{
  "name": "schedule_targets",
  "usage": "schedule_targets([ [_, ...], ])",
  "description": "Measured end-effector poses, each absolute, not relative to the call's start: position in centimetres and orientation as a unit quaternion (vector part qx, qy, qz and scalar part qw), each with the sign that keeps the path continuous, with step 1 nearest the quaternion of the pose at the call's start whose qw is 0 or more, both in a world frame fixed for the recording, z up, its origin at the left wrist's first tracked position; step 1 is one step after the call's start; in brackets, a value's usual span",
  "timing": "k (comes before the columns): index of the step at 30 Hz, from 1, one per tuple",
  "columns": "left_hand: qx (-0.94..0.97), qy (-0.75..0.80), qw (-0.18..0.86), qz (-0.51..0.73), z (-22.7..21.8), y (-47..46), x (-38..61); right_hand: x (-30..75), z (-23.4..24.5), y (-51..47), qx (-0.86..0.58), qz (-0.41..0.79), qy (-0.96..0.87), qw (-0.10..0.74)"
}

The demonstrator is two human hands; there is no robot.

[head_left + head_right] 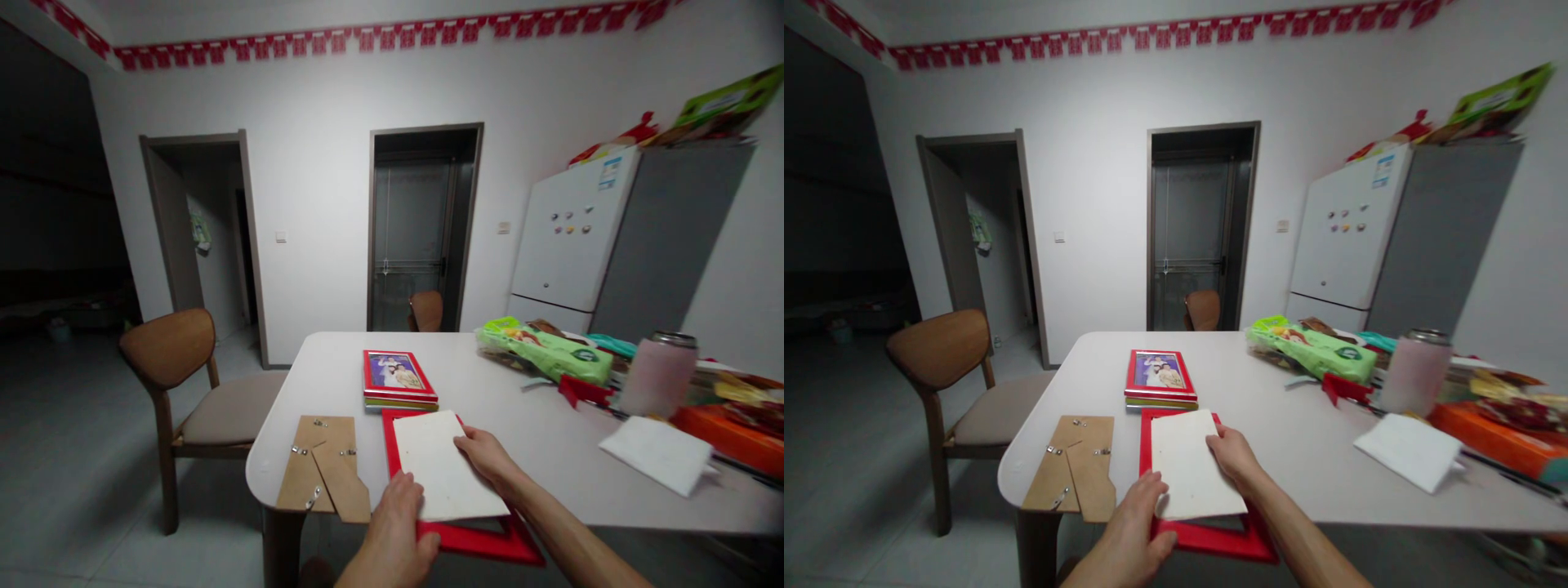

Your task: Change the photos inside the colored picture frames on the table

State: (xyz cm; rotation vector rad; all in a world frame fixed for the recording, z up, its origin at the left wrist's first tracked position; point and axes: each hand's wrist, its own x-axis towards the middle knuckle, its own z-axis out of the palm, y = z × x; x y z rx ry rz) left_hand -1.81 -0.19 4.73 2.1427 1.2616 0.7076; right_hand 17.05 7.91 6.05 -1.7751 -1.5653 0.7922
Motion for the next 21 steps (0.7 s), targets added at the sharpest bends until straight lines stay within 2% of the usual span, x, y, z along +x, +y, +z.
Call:
schedule_targets([
  [6, 0.830, 0.458, 0.241, 0.207, 5.6, -0.5, -1.8, 17.1, 6.2, 7.9, -0.737, 0.137, -0.615, 0.245],
  [14, 0.844, 0.457, 0.204, 0.194, 4.8, -0.2, -1.1, 16.8, 5.0, 7.5, -0.751, -0.010, -0.643, 0.149],
  [16, 0.847, 0.453, 0.210, 0.184, 5.0, -0.3, -1.7, 16.6, 5.1, 7.4, -0.743, -0.011, -0.652, 0.154],
  [21, 0.821, 0.503, 0.196, 0.184, 5.5, -0.4, -7.4, 11.9, 6.3, 5.5, -0.621, 0.058, -0.740, 0.250],
])
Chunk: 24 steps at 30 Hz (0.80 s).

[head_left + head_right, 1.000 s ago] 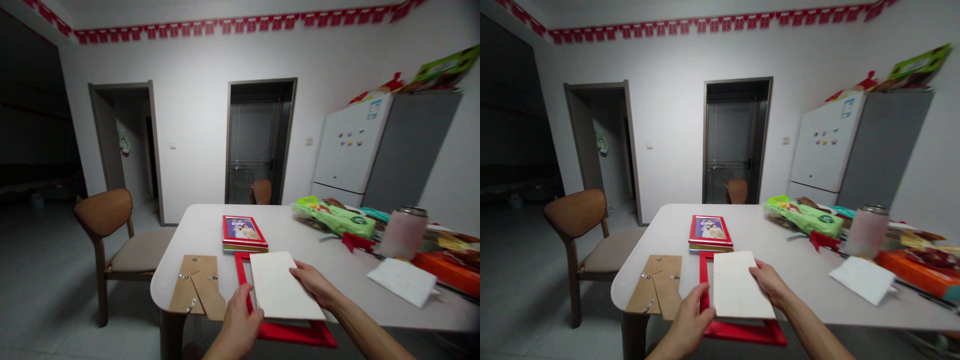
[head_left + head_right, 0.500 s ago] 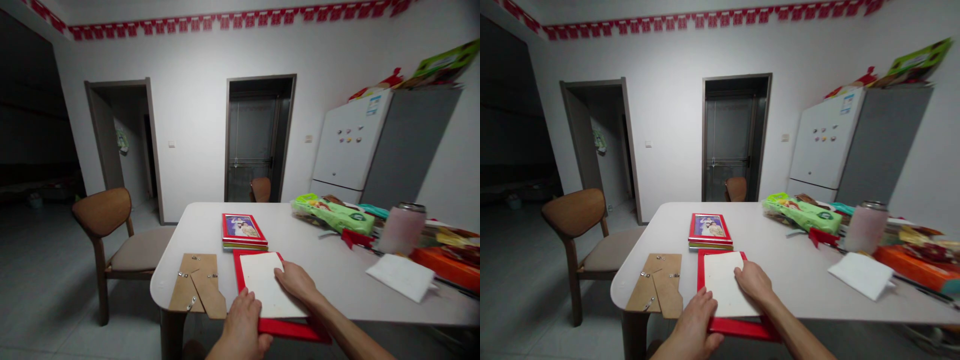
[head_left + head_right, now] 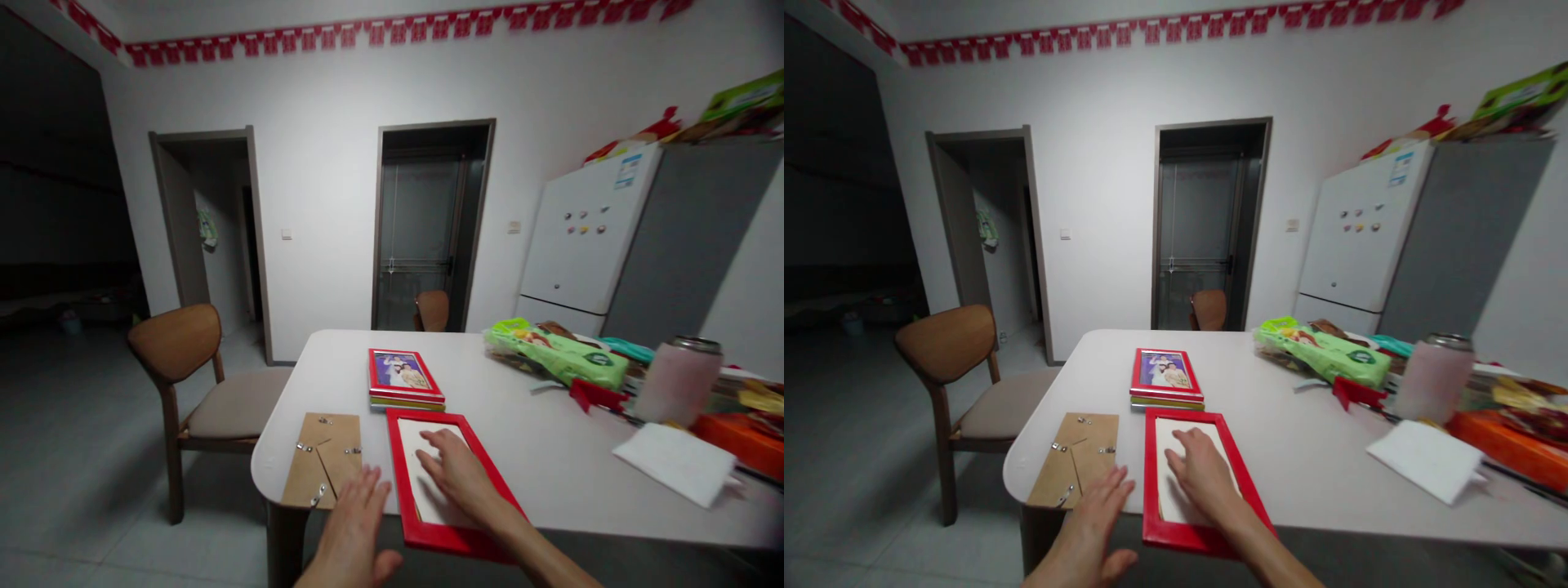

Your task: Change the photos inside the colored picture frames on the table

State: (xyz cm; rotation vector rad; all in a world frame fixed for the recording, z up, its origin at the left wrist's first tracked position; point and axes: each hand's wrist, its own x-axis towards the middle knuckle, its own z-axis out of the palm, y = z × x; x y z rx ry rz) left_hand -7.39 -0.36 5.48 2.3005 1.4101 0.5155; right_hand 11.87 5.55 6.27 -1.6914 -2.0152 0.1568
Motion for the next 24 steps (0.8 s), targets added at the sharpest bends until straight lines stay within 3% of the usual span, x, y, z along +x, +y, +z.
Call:
schedule_targets([
  [5, 0.726, 0.661, 0.086, 0.169, 4.3, 1.1, -14.4, 3.4, 6.4, 2.9, -0.520, 0.111, -0.816, 0.228],
  [10, 0.732, 0.666, 0.069, 0.125, 4.6, 2.0, -15.6, 0.7, 5.7, 3.3, -0.538, 0.129, -0.797, 0.240],
  [16, 0.780, 0.585, 0.079, 0.206, 6.7, 1.2, -11.3, 6.8, 7.8, 2.4, -0.515, 0.175, -0.777, 0.318],
  [24, 0.824, 0.489, 0.174, 0.227, 7.0, 0.7, -2.8, 16.7, 7.3, 0.4, -0.582, 0.167, -0.749, 0.270],
])
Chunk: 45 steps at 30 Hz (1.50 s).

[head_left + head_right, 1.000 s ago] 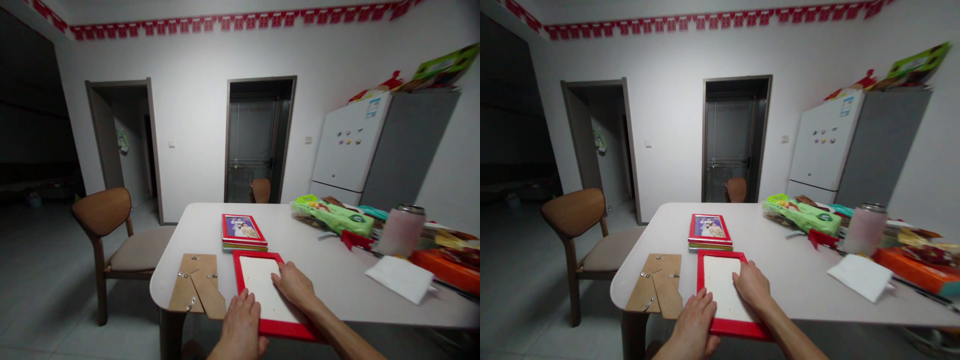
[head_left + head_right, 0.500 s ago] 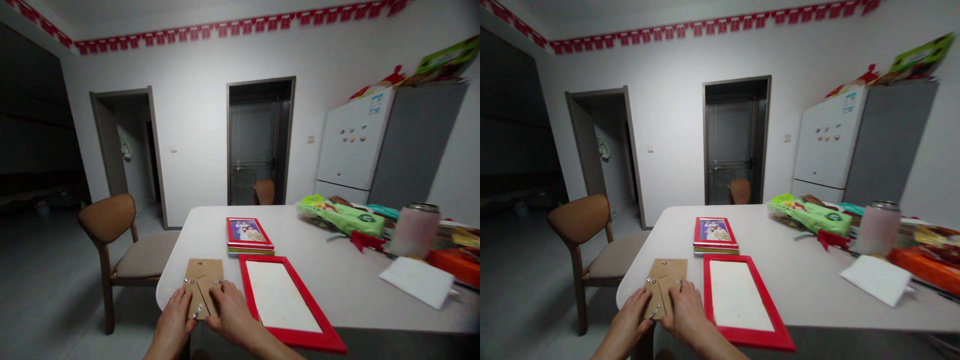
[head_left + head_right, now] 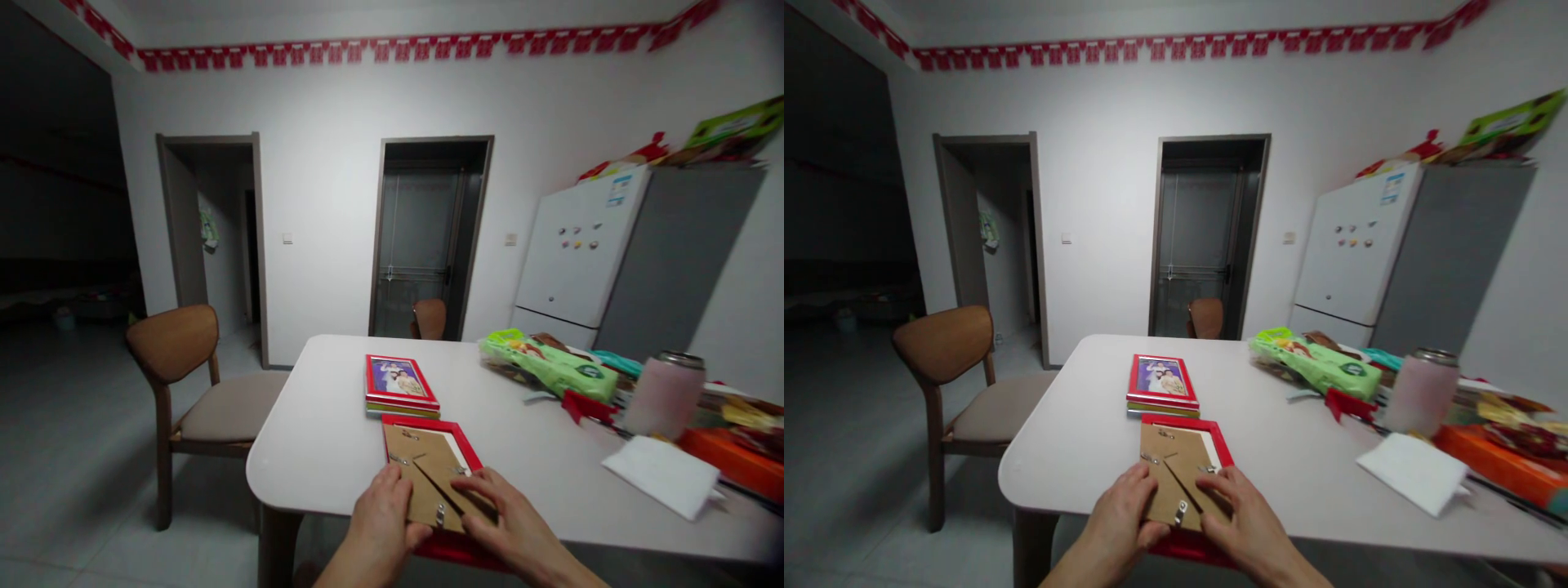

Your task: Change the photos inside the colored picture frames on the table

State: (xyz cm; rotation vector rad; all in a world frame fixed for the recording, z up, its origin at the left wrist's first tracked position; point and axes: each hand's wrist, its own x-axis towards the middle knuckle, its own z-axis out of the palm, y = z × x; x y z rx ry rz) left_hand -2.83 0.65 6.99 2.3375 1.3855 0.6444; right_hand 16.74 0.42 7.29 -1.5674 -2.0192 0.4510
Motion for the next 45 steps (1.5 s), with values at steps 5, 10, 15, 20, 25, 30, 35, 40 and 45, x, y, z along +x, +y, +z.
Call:
schedule_targets([
  [5, 0.837, 0.478, 0.169, 0.208, 6.4, 1.4, -1.2, 18.7, 5.5, 1.4, -0.599, 0.142, -0.740, 0.270],
  [10, 0.843, 0.485, 0.150, 0.176, 5.8, 1.8, -1.1, 18.6, 4.5, 1.8, -0.584, 0.091, -0.759, 0.274],
  [15, 0.849, 0.478, 0.149, 0.170, 5.7, 1.4, -1.7, 18.6, 4.2, 1.5, -0.567, 0.068, -0.780, 0.255],
  [20, 0.860, 0.447, 0.160, 0.186, 5.3, 0.8, -2.7, 18.5, 4.3, 2.8, -0.596, 0.027, -0.764, 0.247],
  [25, 0.866, 0.437, 0.161, 0.181, 5.0, 0.5, -2.5, 18.2, 4.1, 4.3, -0.623, -0.023, -0.749, 0.223],
  [30, 0.862, 0.446, 0.163, 0.177, 5.4, 0.4, -2.4, 18.6, 4.1, 5.5, -0.621, -0.017, -0.752, 0.219],
  [35, 0.860, 0.452, 0.173, 0.161, 5.8, 0.4, -2.6, 18.6, 4.7, 6.6, -0.627, 0.005, -0.750, 0.210],
  [40, 0.856, 0.461, 0.168, 0.165, 6.2, 0.3, -2.6, 18.4, 4.9, 6.5, -0.631, 0.001, -0.748, 0.207],
  [45, 0.850, 0.471, 0.166, 0.168, 6.0, 0.3, -2.8, 18.8, 5.0, 5.4, -0.589, 0.014, -0.783, 0.200],
])
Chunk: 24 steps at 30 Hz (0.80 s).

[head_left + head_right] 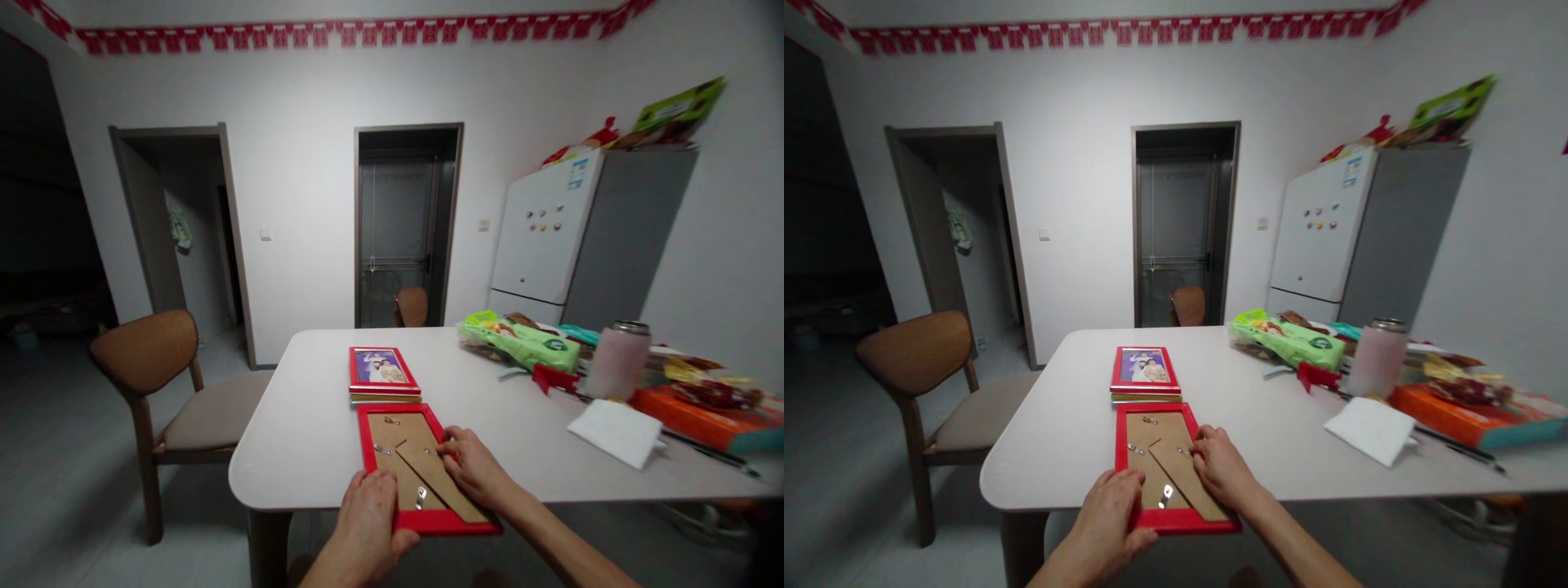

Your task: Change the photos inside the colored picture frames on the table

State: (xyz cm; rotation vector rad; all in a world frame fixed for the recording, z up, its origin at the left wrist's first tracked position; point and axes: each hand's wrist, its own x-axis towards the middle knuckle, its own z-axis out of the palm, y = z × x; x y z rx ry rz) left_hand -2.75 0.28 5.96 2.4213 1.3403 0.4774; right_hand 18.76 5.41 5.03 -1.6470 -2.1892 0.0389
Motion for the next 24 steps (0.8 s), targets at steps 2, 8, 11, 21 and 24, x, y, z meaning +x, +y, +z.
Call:
schedule_targets([
  [2, 0.850, 0.471, 0.164, 0.169, 5.9, 0.3, -2.8, 18.9, 5.1, 4.9, -0.581, 0.019, -0.788, 0.203],
  [8, 0.851, 0.461, 0.165, 0.188, 6.1, 0.4, -3.5, 17.6, 5.4, 2.3, -0.552, 0.005, -0.805, 0.219],
  [11, 0.854, 0.458, 0.165, 0.183, 6.2, 0.6, -3.9, 15.9, 5.9, 0.5, -0.479, 0.022, -0.851, 0.213],
  [21, 0.851, 0.464, 0.172, 0.179, 6.2, 0.7, -4.0, 14.7, 6.9, -0.8, -0.430, 0.068, -0.881, 0.183],
  [24, 0.850, 0.461, 0.177, 0.182, 6.1, 0.7, -4.3, 14.4, 6.7, -0.1, -0.446, 0.079, -0.869, 0.201],
])
